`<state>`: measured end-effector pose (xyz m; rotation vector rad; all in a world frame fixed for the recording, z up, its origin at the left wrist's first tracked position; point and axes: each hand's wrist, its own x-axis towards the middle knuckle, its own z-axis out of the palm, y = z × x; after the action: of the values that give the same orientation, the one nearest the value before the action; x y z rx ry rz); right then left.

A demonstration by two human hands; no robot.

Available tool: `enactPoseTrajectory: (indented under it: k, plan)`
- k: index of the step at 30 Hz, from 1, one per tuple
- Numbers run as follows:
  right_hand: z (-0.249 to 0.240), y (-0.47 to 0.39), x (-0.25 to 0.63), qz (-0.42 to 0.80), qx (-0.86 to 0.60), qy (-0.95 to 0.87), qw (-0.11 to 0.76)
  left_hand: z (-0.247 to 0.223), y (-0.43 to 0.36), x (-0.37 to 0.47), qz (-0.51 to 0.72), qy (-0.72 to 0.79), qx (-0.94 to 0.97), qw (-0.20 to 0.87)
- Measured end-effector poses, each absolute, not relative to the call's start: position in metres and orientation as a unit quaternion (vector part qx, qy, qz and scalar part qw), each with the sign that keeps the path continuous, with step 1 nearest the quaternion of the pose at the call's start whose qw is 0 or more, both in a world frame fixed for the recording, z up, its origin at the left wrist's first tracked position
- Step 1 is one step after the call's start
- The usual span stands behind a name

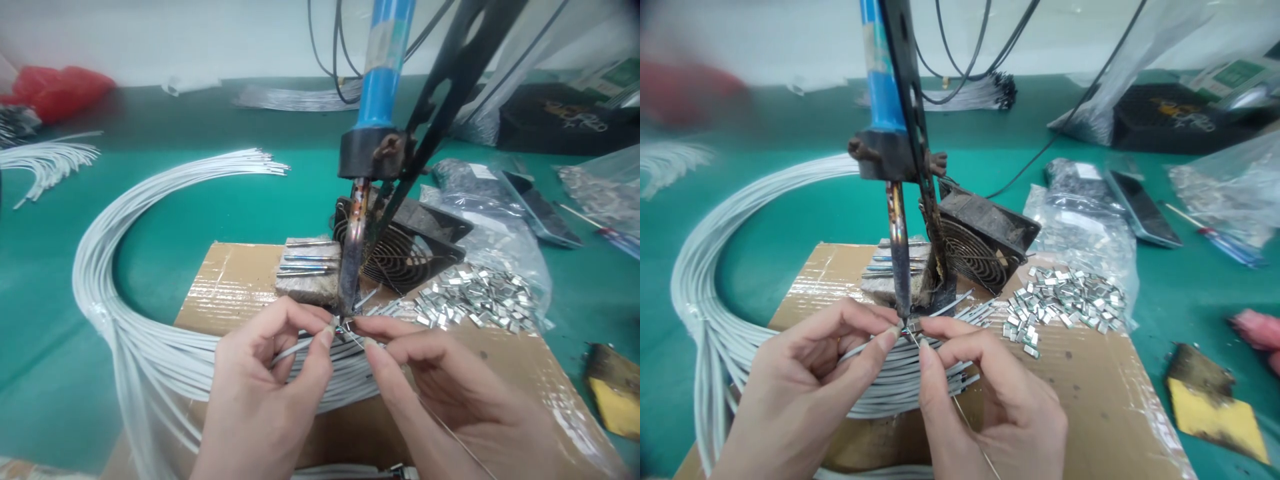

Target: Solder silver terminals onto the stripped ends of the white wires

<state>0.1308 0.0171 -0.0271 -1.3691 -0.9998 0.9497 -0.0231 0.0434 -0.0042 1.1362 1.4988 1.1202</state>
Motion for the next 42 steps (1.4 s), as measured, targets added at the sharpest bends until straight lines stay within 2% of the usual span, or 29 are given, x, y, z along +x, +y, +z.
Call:
enactPoseTrajectory:
  k: [32, 42]
  plan:
    - [-0.028, 0.018, 0.127, 0.385, -0.574, -0.416, 0.591, 0.001, 0.045, -0.016, 0.468, 0.604, 0.444, 0.468]
    - [-0.028, 0.017, 0.125, 0.380, -0.569, -0.419, 0.597, 0.015, 0.041, -0.002, 0.479, 0.650, 0.383, 0.449]
